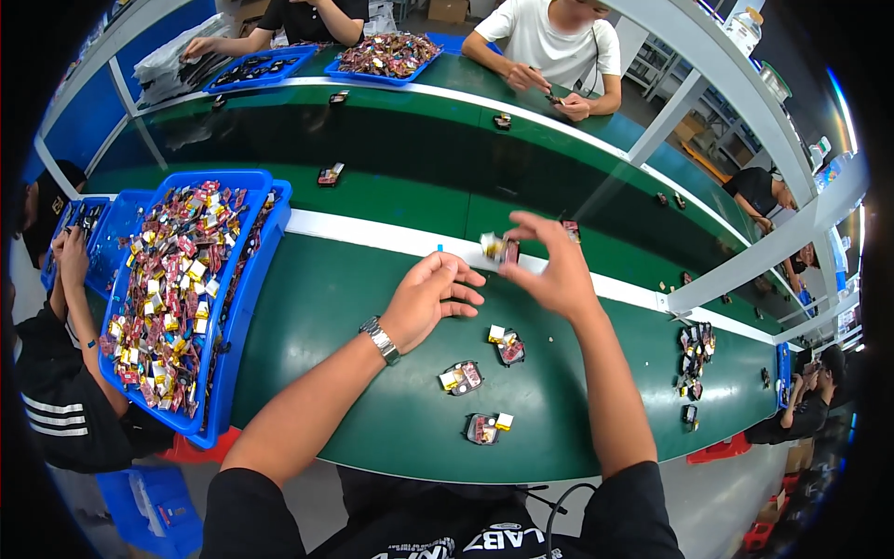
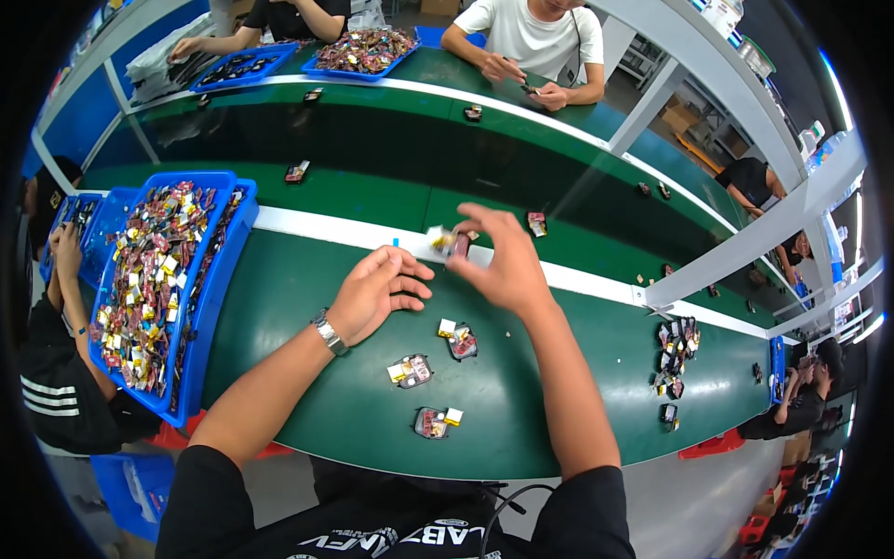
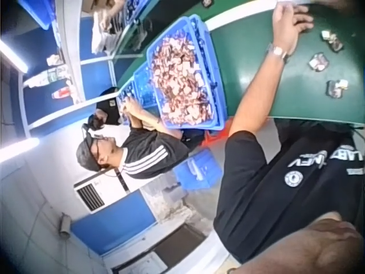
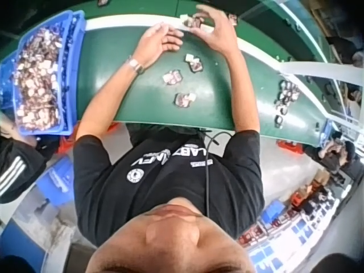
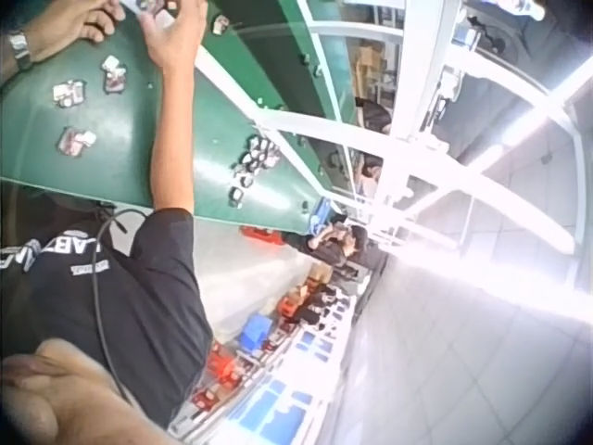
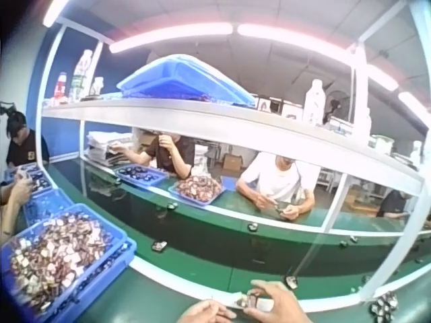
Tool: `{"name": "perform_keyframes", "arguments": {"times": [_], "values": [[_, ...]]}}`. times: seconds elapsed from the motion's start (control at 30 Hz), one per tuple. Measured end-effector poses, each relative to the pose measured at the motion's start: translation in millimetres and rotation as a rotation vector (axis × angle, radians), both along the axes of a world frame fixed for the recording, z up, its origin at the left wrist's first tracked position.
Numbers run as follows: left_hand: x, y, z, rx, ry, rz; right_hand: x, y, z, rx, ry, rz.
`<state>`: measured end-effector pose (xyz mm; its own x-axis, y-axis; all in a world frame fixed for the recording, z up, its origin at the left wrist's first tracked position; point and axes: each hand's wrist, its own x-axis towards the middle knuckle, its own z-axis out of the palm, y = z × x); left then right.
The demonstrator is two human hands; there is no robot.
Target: Assembling small electronic or mechanical components at a workstation.
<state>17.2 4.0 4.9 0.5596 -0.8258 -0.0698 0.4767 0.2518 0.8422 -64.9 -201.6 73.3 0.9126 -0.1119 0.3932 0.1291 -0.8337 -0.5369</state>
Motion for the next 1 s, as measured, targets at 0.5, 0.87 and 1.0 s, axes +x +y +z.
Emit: {"name": "perform_keyframes", "arguments": {"times": [0.5, 0.87, 1.0], "values": [[-9, 1, 12, 0.050, -0.037, -0.093, -42, 53, -24, -0.026, -0.206, -0.046], [-5, 1, 6, -0.015, 0.029, -0.055, -32, 56, -32, -0.214, -0.385, -0.039], [-5, 1, 5, -0.045, 0.074, -0.061, -33, 54, -31, -0.230, -0.392, -0.009]]}}
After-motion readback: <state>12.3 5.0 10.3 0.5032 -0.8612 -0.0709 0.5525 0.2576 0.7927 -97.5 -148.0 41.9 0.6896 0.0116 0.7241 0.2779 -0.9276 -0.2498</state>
